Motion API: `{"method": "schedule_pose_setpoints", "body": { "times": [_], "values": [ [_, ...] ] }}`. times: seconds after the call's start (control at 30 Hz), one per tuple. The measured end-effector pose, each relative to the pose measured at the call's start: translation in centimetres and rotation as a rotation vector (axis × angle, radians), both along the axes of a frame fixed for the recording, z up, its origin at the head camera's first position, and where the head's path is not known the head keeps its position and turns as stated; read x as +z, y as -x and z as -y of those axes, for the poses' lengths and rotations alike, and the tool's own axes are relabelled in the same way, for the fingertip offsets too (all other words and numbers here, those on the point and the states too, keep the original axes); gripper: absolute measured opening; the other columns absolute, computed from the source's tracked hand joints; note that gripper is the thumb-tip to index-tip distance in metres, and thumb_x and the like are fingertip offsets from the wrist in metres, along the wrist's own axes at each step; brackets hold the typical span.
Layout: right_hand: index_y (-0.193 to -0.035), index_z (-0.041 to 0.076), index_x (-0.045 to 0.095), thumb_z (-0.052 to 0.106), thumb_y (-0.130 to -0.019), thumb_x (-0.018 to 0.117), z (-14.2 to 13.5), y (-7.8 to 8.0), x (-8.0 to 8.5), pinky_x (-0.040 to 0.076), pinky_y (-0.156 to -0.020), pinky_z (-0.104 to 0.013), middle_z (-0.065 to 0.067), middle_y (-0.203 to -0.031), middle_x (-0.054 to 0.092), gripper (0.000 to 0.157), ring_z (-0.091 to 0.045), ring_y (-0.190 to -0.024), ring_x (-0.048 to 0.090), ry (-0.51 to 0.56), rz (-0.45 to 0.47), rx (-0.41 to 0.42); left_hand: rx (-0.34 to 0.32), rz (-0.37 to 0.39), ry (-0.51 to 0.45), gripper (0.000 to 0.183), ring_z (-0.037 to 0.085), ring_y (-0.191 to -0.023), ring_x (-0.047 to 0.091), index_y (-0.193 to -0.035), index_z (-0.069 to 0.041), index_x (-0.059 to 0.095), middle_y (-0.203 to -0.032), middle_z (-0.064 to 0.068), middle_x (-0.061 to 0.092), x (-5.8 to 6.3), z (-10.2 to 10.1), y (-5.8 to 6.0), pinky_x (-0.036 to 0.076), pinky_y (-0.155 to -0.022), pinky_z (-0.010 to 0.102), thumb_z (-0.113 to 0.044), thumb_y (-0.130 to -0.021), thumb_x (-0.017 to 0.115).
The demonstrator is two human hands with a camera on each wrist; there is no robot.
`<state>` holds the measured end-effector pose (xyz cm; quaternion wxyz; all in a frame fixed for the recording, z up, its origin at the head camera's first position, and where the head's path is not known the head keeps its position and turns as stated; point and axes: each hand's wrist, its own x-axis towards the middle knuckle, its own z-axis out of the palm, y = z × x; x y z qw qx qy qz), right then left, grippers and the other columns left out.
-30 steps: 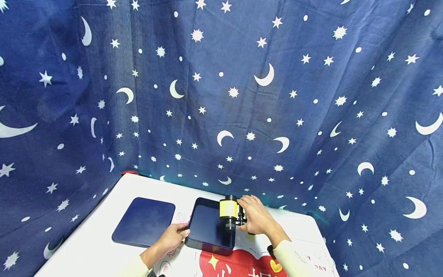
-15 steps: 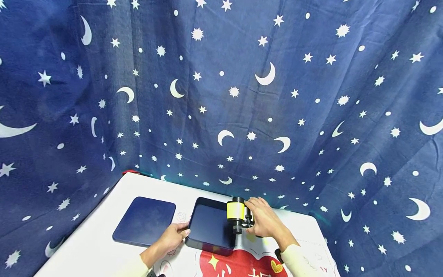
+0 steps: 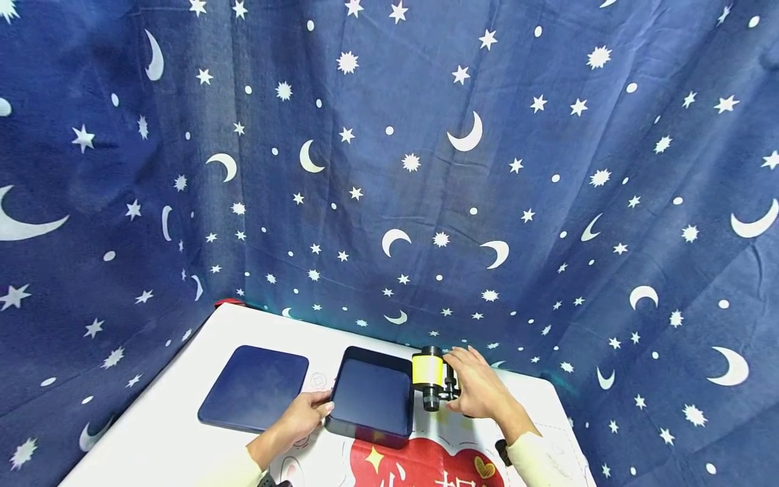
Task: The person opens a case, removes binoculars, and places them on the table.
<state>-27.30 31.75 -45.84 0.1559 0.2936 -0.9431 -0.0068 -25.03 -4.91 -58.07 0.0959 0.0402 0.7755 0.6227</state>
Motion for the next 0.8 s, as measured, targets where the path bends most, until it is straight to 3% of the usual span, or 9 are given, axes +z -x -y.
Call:
{"method": "schedule_pose_setpoints", "body": {
  "times": [0.57,0.8],
  "values": [
    [-0.126,-0.001,0.066,0.030,-0.050,0.099,-3.3,-0.5,-0.9,0.039,-0.120,-0.058,-0.014,-0.123,0.072,0.089,-0.037,-0.130,0.062,0.043,0.016,-0.033,-0.004,0.044,-0.013,0.049,0.029,-0.116,0.068,-0.144,0.016,0.048,-0.138,0.034,0.061,-0.3,0.1,0.1,0.060,-0.080,0.039,-0.007,-0.103,0.061],
    [-0.127,-0.002,0.065,0.030,-0.050,0.098,-4.3,-0.8,-1.1,0.039,-0.120,-0.058,-0.017,-0.126,0.072,0.090,-0.037,-0.130,0.062,0.049,0.021,-0.055,-0.009,0.065,-0.012,0.049,0.034,-0.121,0.067,-0.145,0.015,0.048,-0.139,0.034,0.060,0.0,-0.1,0.1,0.061,-0.086,0.046,-0.007,-0.104,0.060]
  ]
}}
